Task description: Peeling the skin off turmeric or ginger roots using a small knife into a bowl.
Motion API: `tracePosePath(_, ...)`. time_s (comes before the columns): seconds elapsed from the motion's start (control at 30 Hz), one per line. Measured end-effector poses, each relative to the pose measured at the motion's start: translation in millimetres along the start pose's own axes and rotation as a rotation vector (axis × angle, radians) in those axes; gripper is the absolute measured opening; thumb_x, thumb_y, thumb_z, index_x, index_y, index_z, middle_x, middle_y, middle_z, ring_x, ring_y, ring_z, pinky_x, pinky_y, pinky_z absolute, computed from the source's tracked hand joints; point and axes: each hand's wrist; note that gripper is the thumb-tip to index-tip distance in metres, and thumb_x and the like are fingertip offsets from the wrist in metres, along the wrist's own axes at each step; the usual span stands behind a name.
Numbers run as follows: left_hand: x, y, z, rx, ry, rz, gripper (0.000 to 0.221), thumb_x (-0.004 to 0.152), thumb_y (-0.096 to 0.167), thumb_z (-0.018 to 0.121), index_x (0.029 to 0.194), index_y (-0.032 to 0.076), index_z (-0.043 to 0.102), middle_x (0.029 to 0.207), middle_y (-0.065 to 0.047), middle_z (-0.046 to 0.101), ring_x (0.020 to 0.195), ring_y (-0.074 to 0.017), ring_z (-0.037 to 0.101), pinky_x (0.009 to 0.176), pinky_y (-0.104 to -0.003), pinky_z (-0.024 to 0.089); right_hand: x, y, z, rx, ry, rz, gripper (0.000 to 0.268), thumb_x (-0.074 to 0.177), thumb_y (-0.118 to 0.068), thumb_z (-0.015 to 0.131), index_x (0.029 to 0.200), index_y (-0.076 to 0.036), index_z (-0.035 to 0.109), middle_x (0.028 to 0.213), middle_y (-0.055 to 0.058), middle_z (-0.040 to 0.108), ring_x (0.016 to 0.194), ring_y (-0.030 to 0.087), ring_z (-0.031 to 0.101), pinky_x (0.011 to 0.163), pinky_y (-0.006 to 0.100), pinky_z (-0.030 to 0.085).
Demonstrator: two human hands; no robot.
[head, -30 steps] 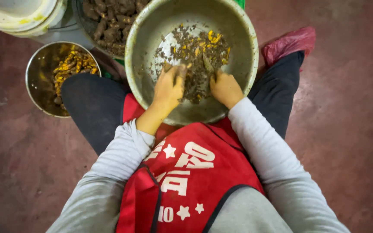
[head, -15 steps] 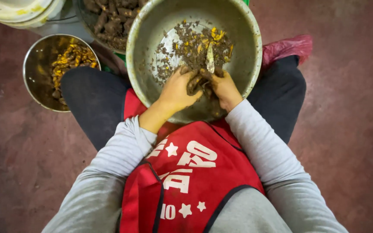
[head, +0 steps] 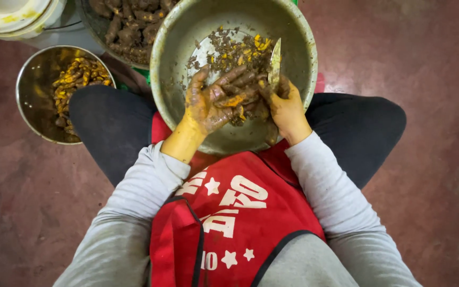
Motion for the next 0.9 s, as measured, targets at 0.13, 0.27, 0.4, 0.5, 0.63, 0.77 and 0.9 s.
tracePosePath(0.13,8.3,-11.9,-13.5,-0.095,-0.057,0.016,0.094,0.078,0.068,0.056,0.146,0.004,0.052,0.144,-0.023,0.057,0.124,-0.0460,0.060,0.086,-0.058,0.062,11.2,35.2,-15.2,-0.032,0.009,-0.035,0.023,0.093,-0.018,0.084,0.109,-0.009,0.071,0.094,0.007,0.074,0.083,0.016,0.070,0.075,0.033,0.062)
tracePosePath(0.27,16.1,-18.6,-17.5,-0.009,0.135,0.045,0.083,0.081,0.064,0.052,0.136,0.003,0.060,0.130,-0.018,0.066,0.104,-0.0367,0.068,0.067,-0.050,0.060,7.3,20.8,-12.2,-0.288,-0.051,-0.147,0.030,0.097,-0.018,0.079,0.119,-0.005,0.063,0.104,0.019,0.072,0.097,0.030,0.070,0.083,0.047,0.059)
tracePosePath(0.4,34.6,-7.2,-64.3,0.186,0.360,0.177,0.059,0.087,0.058,0.056,0.106,0.004,0.069,0.105,-0.019,0.073,0.089,-0.0337,0.066,0.062,-0.038,0.058,-10.6,1.0,-4.9,-0.918,-0.156,-0.201,0.030,0.108,-0.031,0.056,0.120,-0.004,0.062,0.100,0.028,0.074,0.097,0.051,0.069,0.083,0.064,0.054)
tracePosePath(0.5,20.3,-9.6,-19.9,0.208,0.539,0.315,0.058,0.085,0.058,0.068,0.103,0.004,0.061,0.089,-0.015,0.064,0.072,-0.0236,0.063,0.049,-0.026,0.054,-19.4,27.7,-3.0,-1.363,-0.261,-0.275,0.032,0.102,-0.034,0.058,0.110,-0.004,0.067,0.088,0.024,0.075,0.081,0.046,0.075,0.071,0.059,0.060)
tracePosePath(0.63,20.5,-16.6,1.7,0.178,0.743,0.384,0.049,0.096,0.042,0.059,0.107,-0.006,0.056,0.091,-0.014,0.055,0.076,-0.0242,0.055,0.055,-0.028,0.049,-29.4,25.2,11.7,-1.458,-0.373,-0.179,0.036,0.099,-0.042,0.048,0.114,-0.011,0.061,0.081,0.019,0.073,0.077,0.045,0.075,0.069,0.057,0.061)
tracePosePath(0.77,22.3,-18.3,13.6,0.210,0.842,0.364,0.057,0.086,0.048,0.073,0.106,-0.005,0.067,0.093,-0.021,0.066,0.081,-0.0301,0.066,0.061,-0.034,0.057,-26.9,25.6,13.4,-1.465,-0.412,-0.113,0.034,0.100,-0.044,0.046,0.111,-0.015,0.058,0.084,0.017,0.074,0.081,0.043,0.076,0.072,0.057,0.061)
tracePosePath(0.9,14.6,-9.0,12.6,0.230,0.770,0.372,0.048,0.077,0.040,0.085,0.091,-0.002,0.069,0.079,-0.022,0.063,0.063,-0.0303,0.063,0.044,-0.036,0.054,-1.4,90.9,-28.4,-1.736,-0.417,-0.611,0.028,0.092,-0.032,0.063,0.111,-0.012,0.069,0.089,0.022,0.067,0.072,0.044,0.073,0.064,0.053,0.063)
Point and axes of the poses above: each hand's wrist, its own x-axis towards the middle knuckle, its own z-axis out of the palm, y = z × x
